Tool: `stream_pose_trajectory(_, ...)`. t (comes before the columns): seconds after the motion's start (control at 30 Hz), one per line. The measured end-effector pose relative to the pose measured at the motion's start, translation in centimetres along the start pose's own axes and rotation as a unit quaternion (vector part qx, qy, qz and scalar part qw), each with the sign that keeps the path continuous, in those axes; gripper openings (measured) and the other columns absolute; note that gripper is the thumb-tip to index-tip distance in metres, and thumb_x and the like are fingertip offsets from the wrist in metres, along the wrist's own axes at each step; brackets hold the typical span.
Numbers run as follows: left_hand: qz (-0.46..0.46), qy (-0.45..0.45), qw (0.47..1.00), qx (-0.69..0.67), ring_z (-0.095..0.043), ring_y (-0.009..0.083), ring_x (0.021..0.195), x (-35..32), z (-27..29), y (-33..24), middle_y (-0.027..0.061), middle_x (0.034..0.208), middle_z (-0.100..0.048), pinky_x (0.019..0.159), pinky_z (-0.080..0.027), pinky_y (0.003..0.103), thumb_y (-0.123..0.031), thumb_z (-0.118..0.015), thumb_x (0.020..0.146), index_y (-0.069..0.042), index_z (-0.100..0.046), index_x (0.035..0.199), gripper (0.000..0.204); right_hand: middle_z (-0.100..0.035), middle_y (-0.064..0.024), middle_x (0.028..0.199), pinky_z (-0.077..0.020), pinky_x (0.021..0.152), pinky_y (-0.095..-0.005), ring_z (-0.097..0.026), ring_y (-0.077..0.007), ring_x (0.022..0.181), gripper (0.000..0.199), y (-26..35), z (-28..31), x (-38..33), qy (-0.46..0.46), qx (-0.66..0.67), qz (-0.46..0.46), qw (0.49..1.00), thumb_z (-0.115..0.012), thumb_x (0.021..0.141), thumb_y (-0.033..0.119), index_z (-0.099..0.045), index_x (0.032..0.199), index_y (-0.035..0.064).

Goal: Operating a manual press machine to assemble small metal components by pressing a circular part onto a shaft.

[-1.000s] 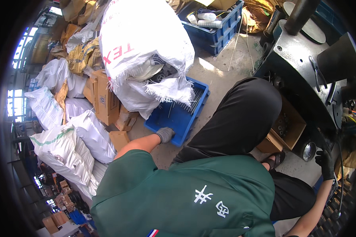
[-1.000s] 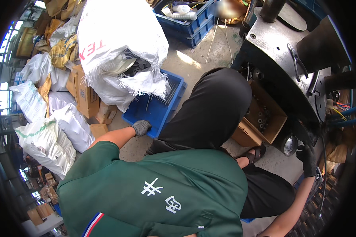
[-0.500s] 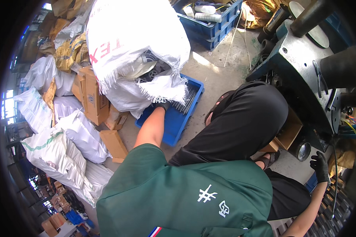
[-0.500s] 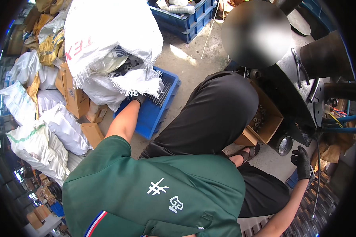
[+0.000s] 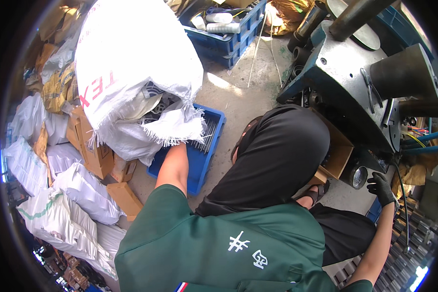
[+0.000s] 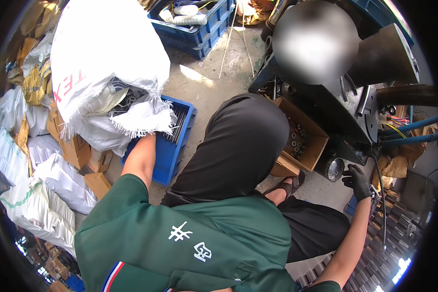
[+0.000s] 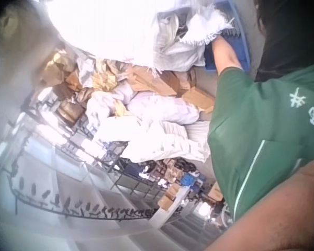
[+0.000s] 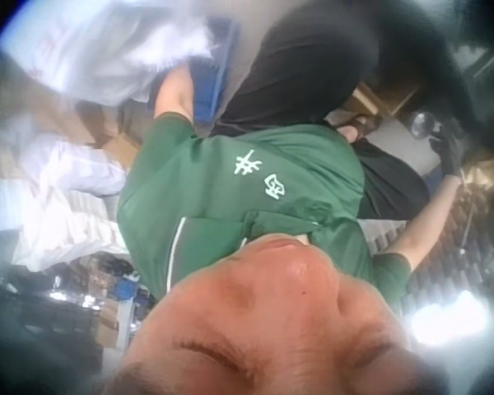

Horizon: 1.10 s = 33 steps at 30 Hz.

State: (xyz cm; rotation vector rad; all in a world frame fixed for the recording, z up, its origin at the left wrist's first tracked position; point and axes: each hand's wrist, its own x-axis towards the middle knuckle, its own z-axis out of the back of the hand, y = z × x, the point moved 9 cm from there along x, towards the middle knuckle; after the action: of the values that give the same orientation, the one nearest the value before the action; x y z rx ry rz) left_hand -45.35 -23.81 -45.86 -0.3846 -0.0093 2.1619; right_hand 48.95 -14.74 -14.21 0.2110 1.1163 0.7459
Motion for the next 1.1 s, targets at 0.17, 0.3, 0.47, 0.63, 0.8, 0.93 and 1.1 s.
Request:
stream_pose_trajectory(0.17,-0.006,0.016,1.0,0.002,-0.062,0.0323,0.11,0.7,-0.6,-1.0,0.0161,0.116,-0.065,0.096,-0.049,0.044,-0.033,-0.053,0.095,-0.007,-0.064,0.12,0.038,-0.073,-0.0071,0.097,-0.0563,0.064,-0.0313,-0.071,-0.0191,0.074,0.041,1.0,-1.2,-0.6,0.01,-0.027,-0.01,1.0,-0.062,0.098,0.035,-0.059,0.132,0.0115)
stream_pose_trajectory(0.3,-0.014,0.028,0.999,0.008,-0.063,0.0321,0.107,0.5,-1.4,-2.3,0.0156,0.113,-0.065,0.094,-0.05,0.044,-0.033,-0.052,0.096,-0.006,-0.064,0.117,0.036,-0.073,-0.0051,0.097,-0.0564,0.065,-0.0311,-0.071,-0.0175,0.074,0.04,1.7,-1.8,-1.4,0.013,-0.046,-0.011,0.999,-0.062,0.096,0.034,-0.061,0.129,0.0114)
stream_pose_trajectory(0.47,-0.04,0.028,0.999,0.013,-0.063,0.0318,0.103,0.2,-2.0,-3.7,0.015,0.108,-0.065,0.091,-0.051,0.045,-0.033,-0.051,0.096,-0.006,-0.064,0.114,0.035,-0.073,-0.0064,0.101,-0.0572,0.069,-0.0304,-0.07,-0.0171,0.076,0.042,2.4,-2.0,-2.4,0.004,-0.066,-0.001,0.998,-0.062,0.09,0.028,-0.065,0.126,0.0067)
stream_pose_trajectory(0.63,-0.066,0.032,0.997,0.023,-0.064,0.0315,0.099,0.0,-2.4,-4.6,0.0143,0.104,-0.066,0.088,-0.052,0.045,-0.033,-0.05,0.096,-0.006,-0.065,0.11,0.034,-0.072,-0.0066,0.099,-0.0553,0.065,-0.029,-0.07,-0.0164,0.076,0.043,2.0,-1.5,-2.6,0.019,-0.102,0.002,0.995,-0.062,0.093,0.03,-0.063,0.128,0.0063)
stream_pose_trajectory(0.8,-0.07,0.049,0.995,0.04,-0.065,0.0312,0.095,-2.2,-3.4,-3.4,0.0137,0.099,-0.066,0.085,-0.052,0.045,-0.033,-0.049,0.096,-0.006,-0.065,0.107,0.033,-0.069,-0.0044,0.095,-0.052,0.062,-0.0274,-0.067,-0.0154,0.074,0.041,1.7,-0.6,-2.2,0.013,-0.099,0.024,0.995,-0.061,0.095,0.032,-0.063,0.127,0.0078)
stream_pose_trajectory(0.93,-0.066,0.101,0.991,0.063,-0.065,0.0309,0.092,-5.2,-4.3,-1.4,0.0131,0.096,-0.067,0.083,-0.053,0.045,-0.033,-0.048,0.097,-0.005,-0.065,0.104,0.033,-0.071,-0.0083,0.102,-0.0549,0.072,-0.0325,-0.07,-0.0194,0.084,0.043,3.8,-0.4,-3.1,-0.01,-0.136,0.067,0.988,-0.064,0.094,0.032,-0.064,0.127,0.0034)
stream_pose_trajectory(1.1,-0.276,0.033,0.956,0.09,-0.066,0.0306,0.088,-7.9,0.4,-6.3,0.0125,0.091,-0.067,0.08,-0.054,0.045,-0.033,-0.047,0.097,-0.005,-0.066,0.1,0.034,-0.071,-0.0152,0.108,-0.0516,0.097,-0.0361,-0.068,-0.0257,0.106,0.037,12.9,-2.2,-8.9,-0.028,-0.161,0.266,0.95,-0.068,0.094,0.025,-0.067,0.121,-0.0007)
